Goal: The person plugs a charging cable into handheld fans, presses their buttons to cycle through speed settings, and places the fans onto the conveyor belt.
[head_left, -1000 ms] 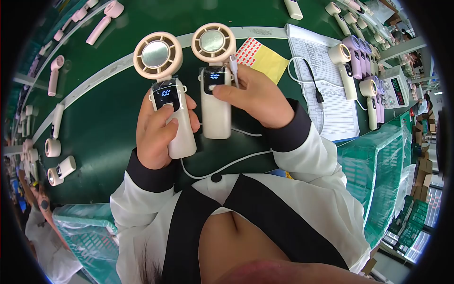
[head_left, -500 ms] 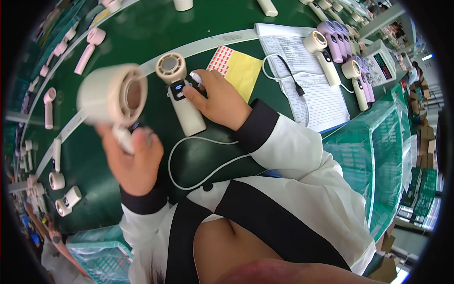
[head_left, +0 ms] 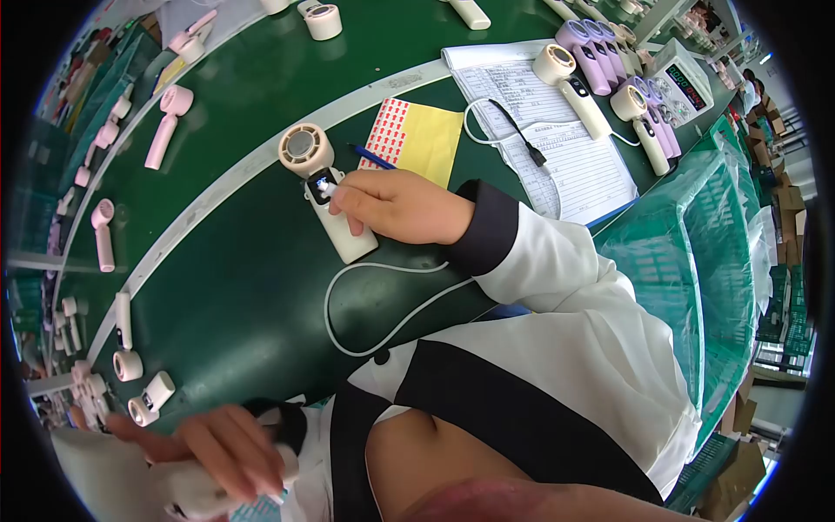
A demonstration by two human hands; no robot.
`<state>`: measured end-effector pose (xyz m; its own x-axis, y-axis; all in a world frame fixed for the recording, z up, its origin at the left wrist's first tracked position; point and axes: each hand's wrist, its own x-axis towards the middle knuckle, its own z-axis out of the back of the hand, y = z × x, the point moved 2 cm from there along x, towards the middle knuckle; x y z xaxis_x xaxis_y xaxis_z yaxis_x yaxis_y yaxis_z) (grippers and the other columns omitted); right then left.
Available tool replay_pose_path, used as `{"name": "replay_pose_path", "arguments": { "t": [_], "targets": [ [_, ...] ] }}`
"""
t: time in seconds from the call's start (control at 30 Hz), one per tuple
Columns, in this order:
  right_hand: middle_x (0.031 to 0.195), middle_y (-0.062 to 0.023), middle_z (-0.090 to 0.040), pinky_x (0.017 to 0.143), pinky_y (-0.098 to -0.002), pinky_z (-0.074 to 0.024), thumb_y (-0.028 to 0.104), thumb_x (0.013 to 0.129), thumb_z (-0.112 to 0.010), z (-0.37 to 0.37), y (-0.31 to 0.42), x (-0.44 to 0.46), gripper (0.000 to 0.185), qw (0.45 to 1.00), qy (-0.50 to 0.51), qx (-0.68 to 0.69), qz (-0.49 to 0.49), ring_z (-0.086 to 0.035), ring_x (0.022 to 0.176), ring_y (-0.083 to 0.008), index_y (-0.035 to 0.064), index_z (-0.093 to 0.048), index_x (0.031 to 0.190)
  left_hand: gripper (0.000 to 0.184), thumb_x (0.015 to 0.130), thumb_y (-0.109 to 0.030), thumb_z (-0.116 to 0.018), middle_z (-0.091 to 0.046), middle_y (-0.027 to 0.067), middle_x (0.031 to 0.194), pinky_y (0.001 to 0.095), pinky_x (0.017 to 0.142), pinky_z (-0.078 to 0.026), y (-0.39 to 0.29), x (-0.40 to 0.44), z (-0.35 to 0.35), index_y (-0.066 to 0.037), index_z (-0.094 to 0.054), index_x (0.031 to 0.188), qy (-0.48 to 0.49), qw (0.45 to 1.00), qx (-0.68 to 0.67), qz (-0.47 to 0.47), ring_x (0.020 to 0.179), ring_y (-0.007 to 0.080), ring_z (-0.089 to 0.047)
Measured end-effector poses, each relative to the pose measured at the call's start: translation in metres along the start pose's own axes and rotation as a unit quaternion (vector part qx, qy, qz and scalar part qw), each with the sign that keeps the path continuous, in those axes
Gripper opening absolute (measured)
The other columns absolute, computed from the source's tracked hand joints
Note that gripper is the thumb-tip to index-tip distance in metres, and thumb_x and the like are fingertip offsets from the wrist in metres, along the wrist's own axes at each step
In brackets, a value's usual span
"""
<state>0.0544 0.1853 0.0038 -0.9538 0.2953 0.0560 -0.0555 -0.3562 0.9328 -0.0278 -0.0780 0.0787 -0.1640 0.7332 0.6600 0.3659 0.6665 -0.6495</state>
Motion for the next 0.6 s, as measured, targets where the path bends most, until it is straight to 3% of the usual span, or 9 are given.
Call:
{"name": "replay_pose_path", "arguments": {
  "t": [0.07,0.23,0.4,0.47,0.53,0.57,0.6],
  "targets": [
    [0.072,-0.0039,-0.057,0.061,-0.0231,-0.0390,0.025,0.094,-0.044,0.000,0.005,-0.001,0.026,0.998,0.043,0.036,-0.043,-0.048,0.062,-0.0138,0.0036,-0.059,0.092,0.108,0.066,-0.009,-0.072,-0.047,0.0035,0.050,0.0278,0.031,-0.032,-0.003,-0.001,-0.001,-0.023,0.000,0.145,0.029,0.999,0.009,0.033,0.034,0.0192,-0.047],
    [0.065,-0.0012,-0.055,0.057,-0.0196,-0.0351,0.025,0.093,-0.044,0.002,0.012,-0.001,0.026,0.996,0.034,0.070,-0.038,-0.042,0.056,-0.0089,0.0043,-0.060,0.092,0.098,0.068,-0.009,-0.071,-0.053,0.0070,0.066,0.0272,0.039,-0.037,0.000,-0.005,-0.015,-0.019,-0.010,0.144,-0.125,0.986,0.106,-0.040,0.046,0.0197,-0.053],
    [0.064,-0.0021,-0.053,0.053,-0.0179,-0.0321,0.026,0.094,-0.044,0.010,0.009,-0.003,0.028,0.963,-0.036,0.259,-0.072,-0.037,0.053,-0.0079,0.0026,-0.059,0.094,0.090,0.070,-0.010,-0.070,-0.057,0.0098,0.080,0.0267,0.046,-0.041,0.000,-0.008,-0.020,-0.016,-0.017,0.143,-0.247,0.947,0.183,-0.090,0.056,0.0201,-0.058],
    [0.066,-0.0024,-0.052,0.052,-0.0175,-0.0309,0.027,0.094,-0.043,0.010,0.014,-0.002,0.030,0.965,-0.043,0.255,-0.036,-0.035,0.052,-0.0076,0.0008,-0.058,0.098,0.065,0.079,-0.022,-0.061,-0.056,0.0144,0.087,0.0279,0.051,-0.043,-0.005,-0.007,-0.012,-0.008,-0.027,0.133,-0.178,0.978,0.106,0.027,0.060,0.0209,-0.056],
    [0.068,-0.0026,-0.052,0.051,-0.0171,-0.0296,0.028,0.094,-0.043,0.009,0.016,-0.003,0.033,0.967,-0.053,0.251,-0.004,-0.034,0.052,-0.0072,-0.0009,-0.056,0.103,0.052,0.088,-0.034,-0.052,-0.055,0.0189,0.095,0.0291,0.056,-0.045,-0.007,-0.009,-0.010,0.001,-0.037,0.123,-0.107,0.983,0.021,0.146,0.063,0.0216,-0.055],
    [0.068,-0.0026,-0.052,0.051,-0.0171,-0.0296,0.028,0.094,-0.043,0.007,0.016,-0.001,0.033,0.967,-0.049,0.250,-0.003,-0.034,0.052,-0.0072,-0.0009,-0.056,0.103,0.050,0.089,-0.035,-0.050,-0.057,0.0192,0.089,0.0280,0.052,-0.045,0.003,-0.020,-0.006,0.002,-0.039,0.120,-0.231,0.929,0.203,0.204,0.059,0.0215,-0.055],
    [0.069,-0.0025,-0.051,0.050,-0.0169,-0.0291,0.029,0.093,-0.042,0.004,0.016,0.000,0.035,0.969,-0.062,0.229,0.071,-0.034,0.052,-0.0070,-0.0018,-0.055,0.105,0.048,0.090,-0.036,-0.048,-0.058,0.0196,0.084,0.0269,0.049,-0.045,0.017,-0.032,-0.008,0.003,-0.041,0.117,-0.345,0.824,0.371,0.253,0.054,0.0214,-0.055]
  ]
}}
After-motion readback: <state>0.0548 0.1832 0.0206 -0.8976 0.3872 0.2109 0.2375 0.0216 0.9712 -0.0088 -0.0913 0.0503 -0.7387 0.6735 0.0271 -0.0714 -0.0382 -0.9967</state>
